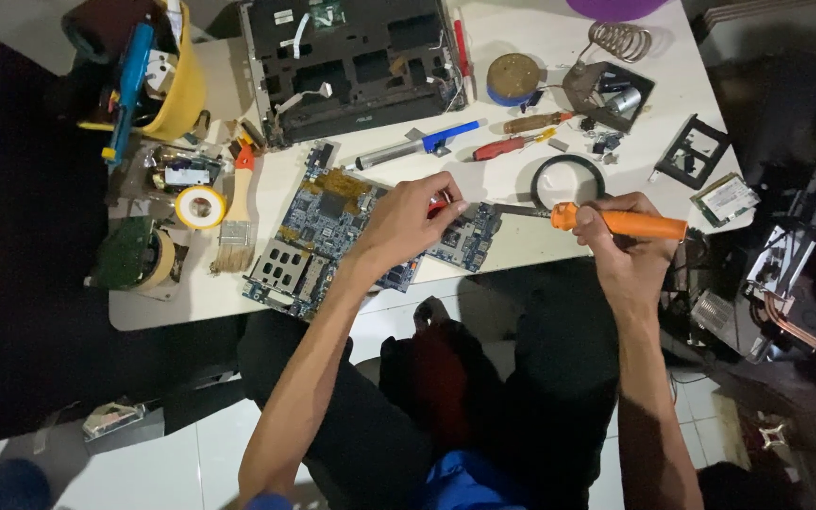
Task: Using a soldering iron and desoldering pump to remove components from a computer motherboard.
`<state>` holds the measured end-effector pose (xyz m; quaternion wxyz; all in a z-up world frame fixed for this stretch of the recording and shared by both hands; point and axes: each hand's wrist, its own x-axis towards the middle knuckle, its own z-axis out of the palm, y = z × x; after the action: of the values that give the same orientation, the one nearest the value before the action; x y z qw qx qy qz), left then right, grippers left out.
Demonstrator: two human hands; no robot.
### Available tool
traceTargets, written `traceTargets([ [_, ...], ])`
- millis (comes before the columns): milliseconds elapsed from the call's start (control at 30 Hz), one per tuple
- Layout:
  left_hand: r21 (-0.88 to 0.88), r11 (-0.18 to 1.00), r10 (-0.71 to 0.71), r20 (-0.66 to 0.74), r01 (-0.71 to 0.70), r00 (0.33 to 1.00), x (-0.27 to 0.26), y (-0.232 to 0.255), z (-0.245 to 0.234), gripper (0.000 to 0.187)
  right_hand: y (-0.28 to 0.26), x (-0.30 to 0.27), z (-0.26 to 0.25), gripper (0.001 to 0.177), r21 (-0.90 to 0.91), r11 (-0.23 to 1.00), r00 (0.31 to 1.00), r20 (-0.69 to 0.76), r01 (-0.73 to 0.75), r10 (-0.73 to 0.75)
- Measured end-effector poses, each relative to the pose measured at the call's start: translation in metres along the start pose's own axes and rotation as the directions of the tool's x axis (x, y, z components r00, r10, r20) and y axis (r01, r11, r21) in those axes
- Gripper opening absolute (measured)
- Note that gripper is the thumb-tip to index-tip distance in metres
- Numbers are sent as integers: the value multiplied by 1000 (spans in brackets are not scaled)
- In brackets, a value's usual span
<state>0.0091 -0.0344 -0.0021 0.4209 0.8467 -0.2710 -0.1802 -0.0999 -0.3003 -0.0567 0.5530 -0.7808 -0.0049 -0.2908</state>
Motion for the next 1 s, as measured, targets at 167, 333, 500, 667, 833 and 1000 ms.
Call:
traceTargets([
  [167, 19, 1000, 25, -18, -25, 1000, -1, -8, 3, 18, -1, -10, -2, 18, -42, 999, 1000, -14, 26, -26],
  [333, 34, 999, 44, -27, -43, 999, -1, -11, 6, 16, -7, -26, 0, 20, -85, 996, 999, -10, 33, -34],
  [500, 55, 997, 58, -45, -55, 997, 2, -16, 10, 15, -26, -25, 6, 14, -95, 994, 998, -9, 59, -60],
  [667, 51, 997, 55, -29, -54, 998, 0, -15, 7, 15, -29, -25, 7, 16, -110, 993, 999, -1, 52, -52],
  [833, 51, 997, 61, -32, -60, 998, 1, -19, 9, 15, -24, -26, 3, 19, -117, 991, 998, 28, 59, -56],
  [1000, 55, 997, 55, -20, -53, 998, 1, -17, 7, 17, -22, -26, 8, 20, -185, 981, 999, 25, 52, -48],
])
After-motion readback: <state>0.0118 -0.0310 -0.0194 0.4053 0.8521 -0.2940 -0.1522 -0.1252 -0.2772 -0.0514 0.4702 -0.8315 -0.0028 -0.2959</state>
